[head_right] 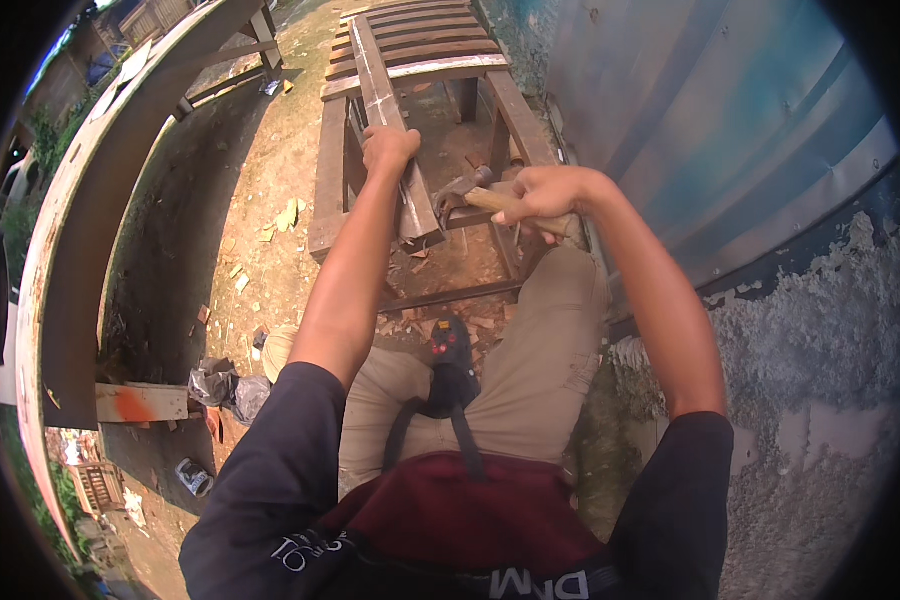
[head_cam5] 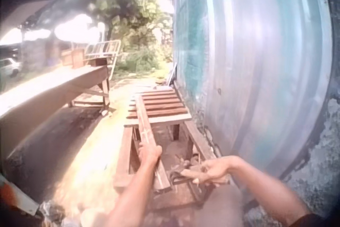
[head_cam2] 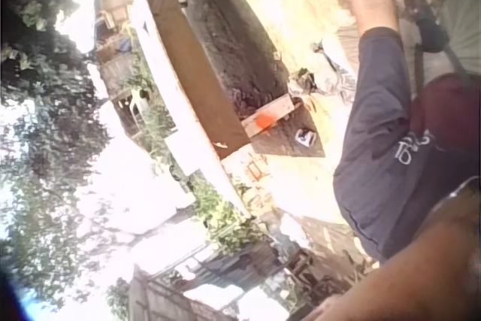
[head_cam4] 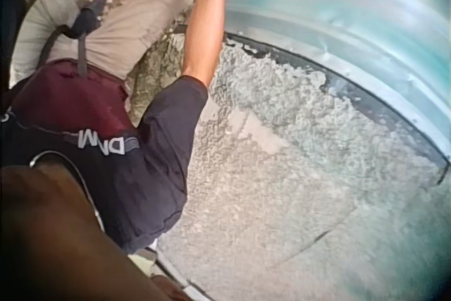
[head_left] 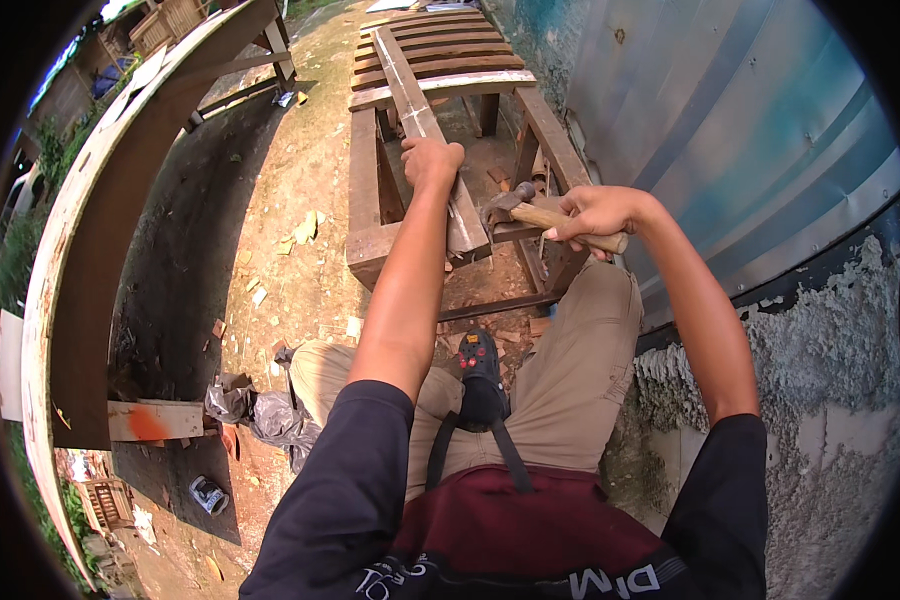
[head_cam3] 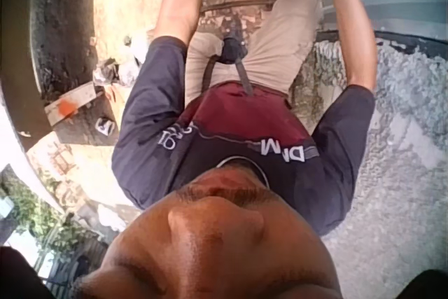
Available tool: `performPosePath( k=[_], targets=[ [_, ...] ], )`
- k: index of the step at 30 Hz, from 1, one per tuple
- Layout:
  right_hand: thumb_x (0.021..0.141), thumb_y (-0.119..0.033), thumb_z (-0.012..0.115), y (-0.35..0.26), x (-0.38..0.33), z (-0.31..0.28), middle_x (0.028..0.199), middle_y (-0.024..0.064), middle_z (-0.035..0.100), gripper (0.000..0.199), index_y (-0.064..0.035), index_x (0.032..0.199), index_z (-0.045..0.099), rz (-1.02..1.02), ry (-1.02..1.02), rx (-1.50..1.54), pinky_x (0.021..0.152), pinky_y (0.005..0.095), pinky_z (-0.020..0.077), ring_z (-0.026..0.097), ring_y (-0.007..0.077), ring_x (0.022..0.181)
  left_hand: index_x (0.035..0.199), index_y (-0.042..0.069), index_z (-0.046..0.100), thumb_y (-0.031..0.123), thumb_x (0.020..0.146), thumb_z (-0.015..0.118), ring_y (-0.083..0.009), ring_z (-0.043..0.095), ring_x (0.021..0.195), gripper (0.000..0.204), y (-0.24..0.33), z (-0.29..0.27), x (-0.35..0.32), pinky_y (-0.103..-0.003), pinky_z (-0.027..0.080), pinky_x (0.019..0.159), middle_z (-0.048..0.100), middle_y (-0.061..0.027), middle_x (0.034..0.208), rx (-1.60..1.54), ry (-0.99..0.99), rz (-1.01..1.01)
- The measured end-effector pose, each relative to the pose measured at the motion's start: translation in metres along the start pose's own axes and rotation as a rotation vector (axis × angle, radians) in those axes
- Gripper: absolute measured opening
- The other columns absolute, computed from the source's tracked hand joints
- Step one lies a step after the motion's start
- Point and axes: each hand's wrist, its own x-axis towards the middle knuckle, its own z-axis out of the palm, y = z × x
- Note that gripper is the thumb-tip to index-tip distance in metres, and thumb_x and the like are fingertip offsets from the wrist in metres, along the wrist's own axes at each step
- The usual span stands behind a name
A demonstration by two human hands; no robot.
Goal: The person uses a hammer to pry apart and remove wooden slats from a wooden frame. They repeatedly strike and lever the slats loose, then set them aside on the ground.
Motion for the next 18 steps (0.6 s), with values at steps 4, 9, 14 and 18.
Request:
performPosePath(
  k=[4,9,14,18],
  targets=[
    [0.096,-0.026,0.073,0.031,0.006,0.062,0.073,0.0054,0.062,0.035,0.0053,0.103,0.059,-0.074,0.245,0.292,0.041,0.0304,0.0446,0.058,0.0119,0.048,0.156,-0.012,0.019,0.037,0.081,0.071,-0.0421,0.058,0.130,0.103,-0.013,-0.004,0.008,-0.046,0.049,0.108,0.046,-0.0345,0.147,0.050,0.004,0.001],
    [0.097,-0.019,0.071,0.065,0.050,0.123,0.079,0.0092,0.065,0.032,0.0059,0.110,0.056,-0.226,0.727,0.540,0.045,0.0296,0.0501,0.061,0.0116,0.053,0.155,-0.011,0.022,0.048,0.078,0.074,-0.0420,0.057,0.131,0.110,-0.021,0.005,0.010,-0.047,0.048,0.109,0.048,-0.0358,0.146,0.001,-0.039,0.085],
    [0.098,-0.014,0.067,0.077,0.075,0.181,0.079,0.0089,0.064,0.040,0.0050,0.123,0.042,-0.504,1.113,0.924,0.046,0.0302,0.0537,0.065,0.0166,0.054,0.147,-0.016,0.032,0.059,0.074,0.079,-0.0436,0.061,0.126,0.115,-0.045,0.014,0.009,-0.046,0.050,0.106,0.058,-0.0336,0.137,-0.146,-0.092,0.201],
    [0.100,-0.016,0.068,0.073,0.055,0.207,0.074,0.0055,0.056,0.041,-0.0001,0.120,0.035,-0.427,0.880,1.161,0.037,0.0285,0.0444,0.055,0.0113,0.047,0.133,-0.013,0.053,0.039,0.089,0.075,-0.0334,0.072,0.099,0.071,-0.081,0.017,0.025,-0.043,0.059,0.089,0.070,-0.0232,0.116,-0.937,-0.475,0.083]
  ],
)
